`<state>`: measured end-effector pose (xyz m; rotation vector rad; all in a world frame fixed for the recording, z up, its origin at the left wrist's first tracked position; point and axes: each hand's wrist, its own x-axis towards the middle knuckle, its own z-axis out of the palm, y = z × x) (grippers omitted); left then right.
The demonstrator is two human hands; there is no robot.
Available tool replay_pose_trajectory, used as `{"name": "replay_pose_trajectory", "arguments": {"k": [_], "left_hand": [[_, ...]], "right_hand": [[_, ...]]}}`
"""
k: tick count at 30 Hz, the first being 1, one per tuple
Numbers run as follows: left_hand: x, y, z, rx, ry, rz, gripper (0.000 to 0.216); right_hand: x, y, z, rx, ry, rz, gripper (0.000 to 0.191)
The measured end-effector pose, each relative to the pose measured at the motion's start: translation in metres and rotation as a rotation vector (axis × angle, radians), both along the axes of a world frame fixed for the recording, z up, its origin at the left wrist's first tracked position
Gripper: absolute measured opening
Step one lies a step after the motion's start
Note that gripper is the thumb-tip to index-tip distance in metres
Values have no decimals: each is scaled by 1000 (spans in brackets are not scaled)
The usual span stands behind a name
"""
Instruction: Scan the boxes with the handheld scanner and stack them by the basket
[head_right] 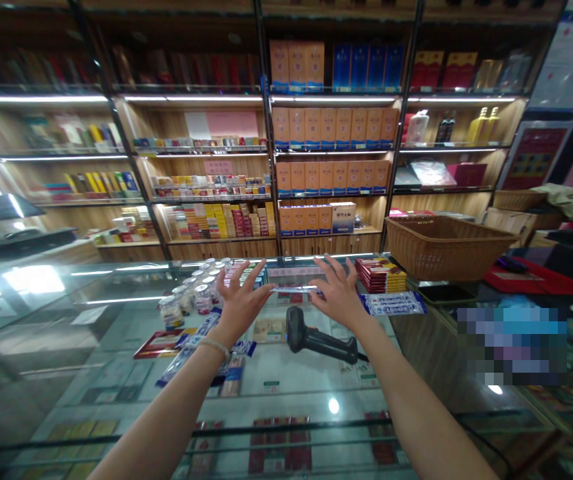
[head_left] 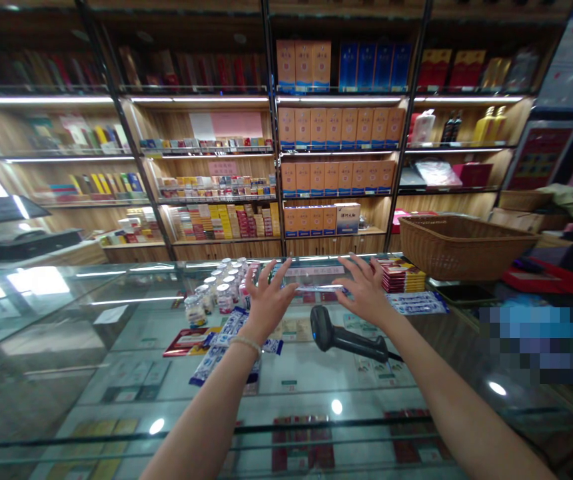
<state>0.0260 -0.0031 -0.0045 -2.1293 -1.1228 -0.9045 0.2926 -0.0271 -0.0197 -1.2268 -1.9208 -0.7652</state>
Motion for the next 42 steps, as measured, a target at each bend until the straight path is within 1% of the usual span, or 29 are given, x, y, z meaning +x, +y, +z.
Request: {"name": "replay_pose_trajectory", "arguments": {"k": [6, 14, 17, 18, 21, 23, 27, 32, 36, 39, 40, 42], "left_hand": [[3, -3, 1, -35, -20, 16, 21], [5, -1, -2, -58, -33, 15, 23], [5, 1, -3, -19, -43, 9, 15], [4, 1, -4, 3, -45, 9, 16], [4, 1, -4, 76, -37, 3, 32], [5, 0, -4, 109, -24, -19, 36], [9, -2, -7, 132, 12, -76, 39], [12, -1, -11, 151, 27, -83, 33], [11, 1, -12, 168, 10, -83, 32], [10, 2, -12, 177, 3, -75, 29], [10, 3, -12, 180, 1, -72, 29], [9, 3, -13, 184, -2, -66, 28]], "right_hand": [[-2, 0, -2, 0, 5, -12, 16], [-5, 2, -4, -77, 35, -25, 21], [-6, 2, -3, -111, 89, -33, 22], [-7, 3, -3, -125, 112, -35, 22], [-7, 3, -1, -166, 171, -33, 24], [-8, 2, 0, -190, 199, -33, 25], [-9, 3, 0, -220, 229, -47, 27], [-11, 3, 0, -259, 211, -48, 28], [-11, 2, 0, -235, 205, -49, 28], [-11, -1, -1, -188, 179, -31, 22], [-11, -2, -1, -172, 163, -25, 23], [-11, -3, -2, -144, 123, -23, 32]]}}
